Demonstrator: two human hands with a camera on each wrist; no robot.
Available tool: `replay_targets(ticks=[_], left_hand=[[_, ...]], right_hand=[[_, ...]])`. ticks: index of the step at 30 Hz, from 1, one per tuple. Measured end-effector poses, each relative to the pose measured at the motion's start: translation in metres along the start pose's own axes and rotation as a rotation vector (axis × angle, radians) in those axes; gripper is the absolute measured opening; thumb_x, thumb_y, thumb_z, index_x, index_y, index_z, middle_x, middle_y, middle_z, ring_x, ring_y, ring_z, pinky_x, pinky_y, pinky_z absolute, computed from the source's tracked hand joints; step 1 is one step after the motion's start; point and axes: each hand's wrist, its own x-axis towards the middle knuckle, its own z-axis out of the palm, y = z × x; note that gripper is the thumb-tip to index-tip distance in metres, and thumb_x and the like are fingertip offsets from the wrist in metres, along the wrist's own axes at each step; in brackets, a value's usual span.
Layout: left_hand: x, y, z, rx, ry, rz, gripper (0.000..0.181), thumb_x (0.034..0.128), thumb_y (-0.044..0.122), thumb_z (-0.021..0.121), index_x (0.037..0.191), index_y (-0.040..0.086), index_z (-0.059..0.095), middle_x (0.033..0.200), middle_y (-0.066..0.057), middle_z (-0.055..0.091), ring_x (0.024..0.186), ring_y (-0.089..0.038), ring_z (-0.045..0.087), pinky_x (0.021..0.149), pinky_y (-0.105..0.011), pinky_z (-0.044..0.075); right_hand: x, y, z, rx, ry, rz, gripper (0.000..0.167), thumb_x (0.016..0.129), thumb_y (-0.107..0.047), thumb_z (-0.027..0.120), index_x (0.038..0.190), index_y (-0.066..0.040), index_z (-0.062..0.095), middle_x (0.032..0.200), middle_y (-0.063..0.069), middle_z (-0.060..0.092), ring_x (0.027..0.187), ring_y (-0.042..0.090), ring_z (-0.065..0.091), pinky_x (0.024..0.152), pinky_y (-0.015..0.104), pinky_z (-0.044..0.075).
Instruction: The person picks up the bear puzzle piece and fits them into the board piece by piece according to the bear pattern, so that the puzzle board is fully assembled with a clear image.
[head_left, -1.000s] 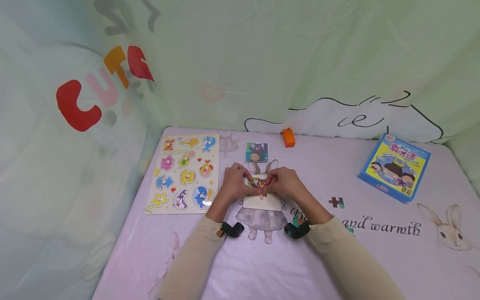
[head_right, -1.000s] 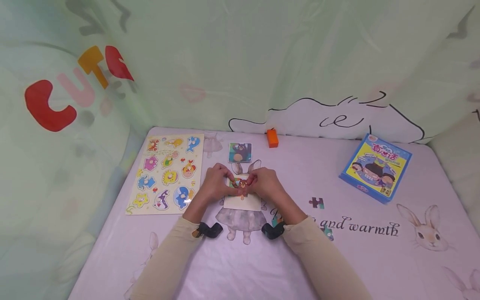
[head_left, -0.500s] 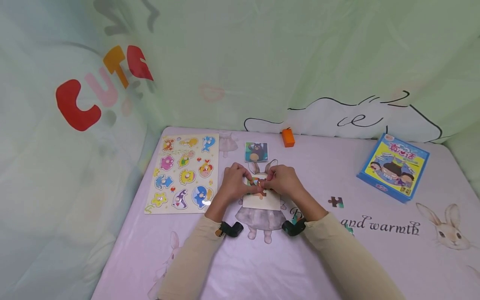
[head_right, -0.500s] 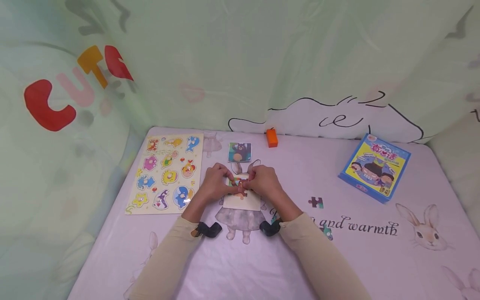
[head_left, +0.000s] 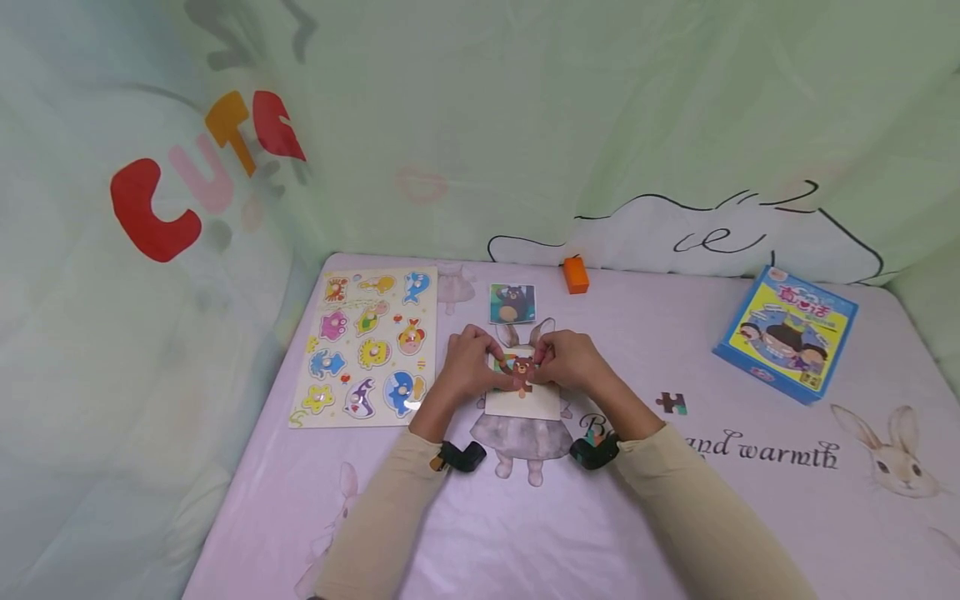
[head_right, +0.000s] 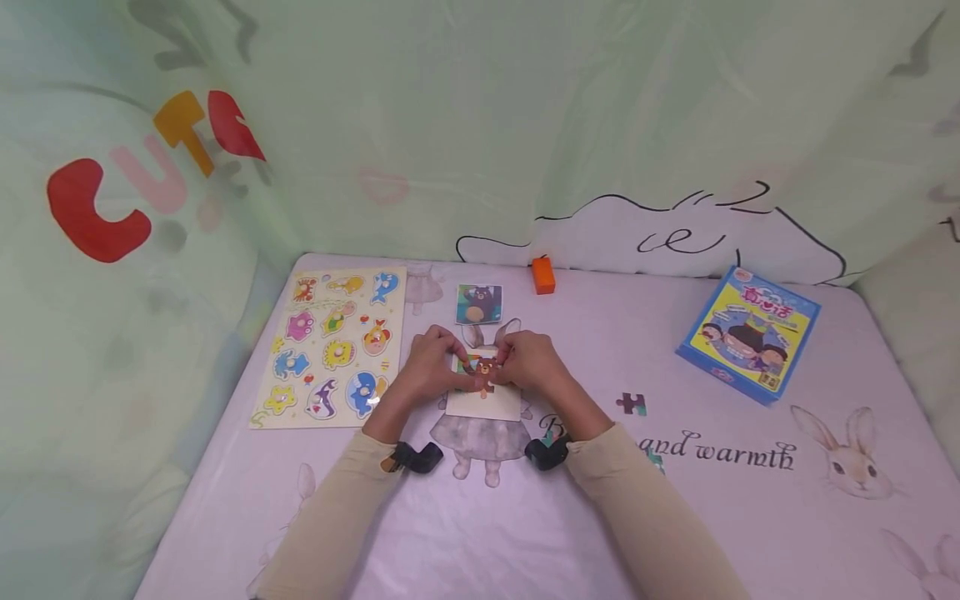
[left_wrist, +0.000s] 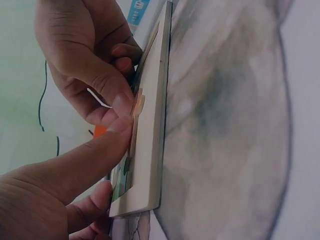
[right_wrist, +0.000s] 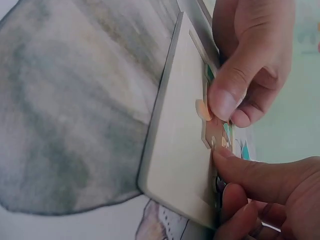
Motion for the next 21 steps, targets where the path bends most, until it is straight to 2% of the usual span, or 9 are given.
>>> replay_targets(ticks=[12, 21], left_hand=[[0.000, 0.001, -0.001, 0.000, -0.009, 0.002, 0.040, 0.0684, 0.034, 0.096, 0.087, 0.013, 0.067, 0.119, -0.006, 0.051, 0.113, -0.028, 0.041, 0.095, -0.039, 0.042], [-0.001, -0.001, 0.001, 0.020, 0.001, 0.001, 0.042, 0.0681, 0.036, 0.096, 0.087, 0.014, 0.065, 0.119, -0.005, 0.052, 0.114, -0.028, 0.041, 0.092, -0.038, 0.042]], right_hand=[[-0.012, 0.011, -0.005, 0.055, 0.011, -0.026, 0.023, 0.086, -0.026, 0.082, 0.095, -0.009, 0.069, 0.077, 0.003, 0.060, 0.074, 0.020, 0.053, 0.064, 0.029, 0.042], [-0.035, 0.035, -0.031, 0.032, 0.053, -0.006, 0.023, 0.094, -0.031, 0.073, 0.102, -0.010, 0.073, 0.082, 0.005, 0.065, 0.076, 0.021, 0.057, 0.064, 0.029, 0.046]])
